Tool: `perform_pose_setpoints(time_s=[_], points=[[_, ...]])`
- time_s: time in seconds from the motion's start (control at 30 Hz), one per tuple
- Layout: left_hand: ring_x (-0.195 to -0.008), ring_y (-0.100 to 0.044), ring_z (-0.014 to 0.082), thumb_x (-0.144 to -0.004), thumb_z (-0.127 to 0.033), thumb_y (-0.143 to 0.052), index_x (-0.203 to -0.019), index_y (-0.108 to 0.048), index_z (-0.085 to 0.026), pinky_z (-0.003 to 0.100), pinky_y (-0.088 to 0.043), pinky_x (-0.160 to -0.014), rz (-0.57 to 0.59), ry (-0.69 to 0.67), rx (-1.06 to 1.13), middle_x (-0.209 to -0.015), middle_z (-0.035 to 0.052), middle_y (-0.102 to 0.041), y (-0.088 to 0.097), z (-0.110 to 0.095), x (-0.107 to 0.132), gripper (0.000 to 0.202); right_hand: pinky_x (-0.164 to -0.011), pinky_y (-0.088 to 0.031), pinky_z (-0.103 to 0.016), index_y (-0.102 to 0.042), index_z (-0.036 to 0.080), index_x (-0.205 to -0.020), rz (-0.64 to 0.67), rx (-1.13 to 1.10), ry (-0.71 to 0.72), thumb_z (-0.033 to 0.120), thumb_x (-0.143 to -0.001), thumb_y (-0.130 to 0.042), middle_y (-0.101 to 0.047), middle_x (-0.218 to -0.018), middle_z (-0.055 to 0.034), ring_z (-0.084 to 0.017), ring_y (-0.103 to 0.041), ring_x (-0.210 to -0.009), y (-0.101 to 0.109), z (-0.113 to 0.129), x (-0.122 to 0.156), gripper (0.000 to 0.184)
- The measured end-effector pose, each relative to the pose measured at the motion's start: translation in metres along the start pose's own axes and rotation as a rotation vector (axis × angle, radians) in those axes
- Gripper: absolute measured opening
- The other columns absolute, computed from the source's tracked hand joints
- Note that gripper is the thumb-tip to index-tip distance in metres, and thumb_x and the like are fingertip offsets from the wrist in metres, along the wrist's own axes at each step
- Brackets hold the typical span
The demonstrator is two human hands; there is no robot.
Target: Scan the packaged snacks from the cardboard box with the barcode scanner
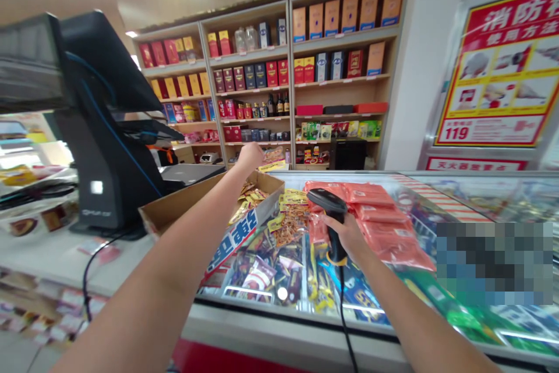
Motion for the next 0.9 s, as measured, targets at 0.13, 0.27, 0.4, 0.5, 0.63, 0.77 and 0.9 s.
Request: perform_pose_setpoints(time_s=[0.13, 0.27, 0.4, 0.5, 0.63, 0.77, 0.9], points=[[-0.065, -0.062, 0.0160, -0.072, -0.038, -0.071, -0.068, -0.067, -0.013, 0.024, -0.047, -0.066, -0.070, -0.032, 0.249, -0.057, 0.0034, -0.062, -0.009, -0.016, 0.037, 0.026, -0.039, -0.041, -0.026, -0.059, 0.019, -0.056, -0.097, -0.016, -0.009, 0.044, -0.069, -0.071, -0.055, -0.045, 0.0000, -0.014, -0.051, -0.039, 0.007, -0.004, -0.003, 0.031], [-0.058, -0.058, 0.0131, -0.061, -0.032, -0.077, -0.069, -0.071, -0.012, 0.022, -0.044, -0.057, -0.084, 0.078, 0.550, -0.059, 0.0026, -0.065, -0.043, 0.008, 0.099, 0.023, -0.039, -0.041, -0.026, -0.060, 0.018, -0.060, -0.142, -0.063, 0.003, 0.045, -0.069, -0.070, -0.057, -0.048, -0.0003, -0.013, -0.051, -0.040, 0.011, -0.004, -0.003, 0.031], [-0.052, -0.056, 0.0107, -0.048, -0.023, -0.085, -0.065, -0.068, -0.011, 0.022, -0.045, -0.055, -0.002, 0.389, 0.865, -0.055, 0.0024, -0.062, -0.088, 0.039, 0.143, 0.027, -0.037, -0.041, -0.026, -0.061, 0.018, -0.066, -0.132, -0.117, -0.026, 0.045, -0.067, -0.070, -0.057, -0.049, 0.0003, -0.014, -0.052, -0.039, 0.010, -0.001, -0.001, 0.029], [-0.047, -0.052, 0.0079, -0.049, -0.019, -0.086, -0.057, -0.061, -0.012, 0.020, -0.044, -0.049, 0.107, 0.530, 1.017, -0.050, 0.0009, -0.057, -0.107, 0.047, 0.158, 0.027, -0.039, -0.043, -0.026, -0.059, 0.018, -0.062, -0.095, -0.099, -0.023, 0.044, -0.068, -0.070, -0.057, -0.049, 0.0000, -0.014, -0.053, -0.040, 0.007, 0.001, 0.000, 0.028], [-0.045, -0.054, 0.0072, -0.059, -0.020, -0.082, -0.062, -0.053, -0.014, 0.019, -0.048, -0.048, 0.235, 0.599, 1.082, -0.050, -0.0027, -0.052, -0.114, 0.048, 0.163, 0.030, -0.042, -0.045, -0.028, -0.057, 0.019, -0.060, -0.051, -0.053, -0.033, 0.044, -0.069, -0.069, -0.056, -0.049, -0.0001, -0.014, -0.053, -0.040, 0.006, 0.000, 0.001, 0.029], [-0.046, -0.060, 0.0112, -0.077, -0.028, -0.068, -0.082, -0.046, -0.018, 0.023, -0.051, -0.046, 0.225, 0.673, 1.045, -0.059, -0.0052, -0.052, -0.117, 0.052, 0.167, 0.024, -0.042, -0.045, -0.027, -0.058, 0.019, -0.060, 0.051, -0.003, -0.057, 0.043, -0.070, -0.068, -0.057, -0.050, -0.0002, -0.014, -0.053, -0.039, 0.002, 0.000, 0.003, 0.028], [-0.057, -0.067, 0.0128, -0.085, -0.021, -0.052, -0.088, -0.039, -0.021, 0.029, -0.058, -0.060, 0.071, 0.604, 1.152, -0.070, -0.0046, -0.054, -0.119, 0.051, 0.169, 0.013, -0.041, -0.043, -0.026, -0.058, 0.018, -0.059, 0.170, 0.094, -0.096, 0.042, -0.069, -0.070, -0.058, -0.049, 0.0000, -0.014, -0.054, -0.037, -0.004, -0.002, 0.004, 0.028]])
Point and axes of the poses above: each hand's wrist, its own x-axis away from the middle knuckle, its own y-axis out of the back of the hand, z = x × y, the point moved 3 cm from there along -x, towards the middle knuckle
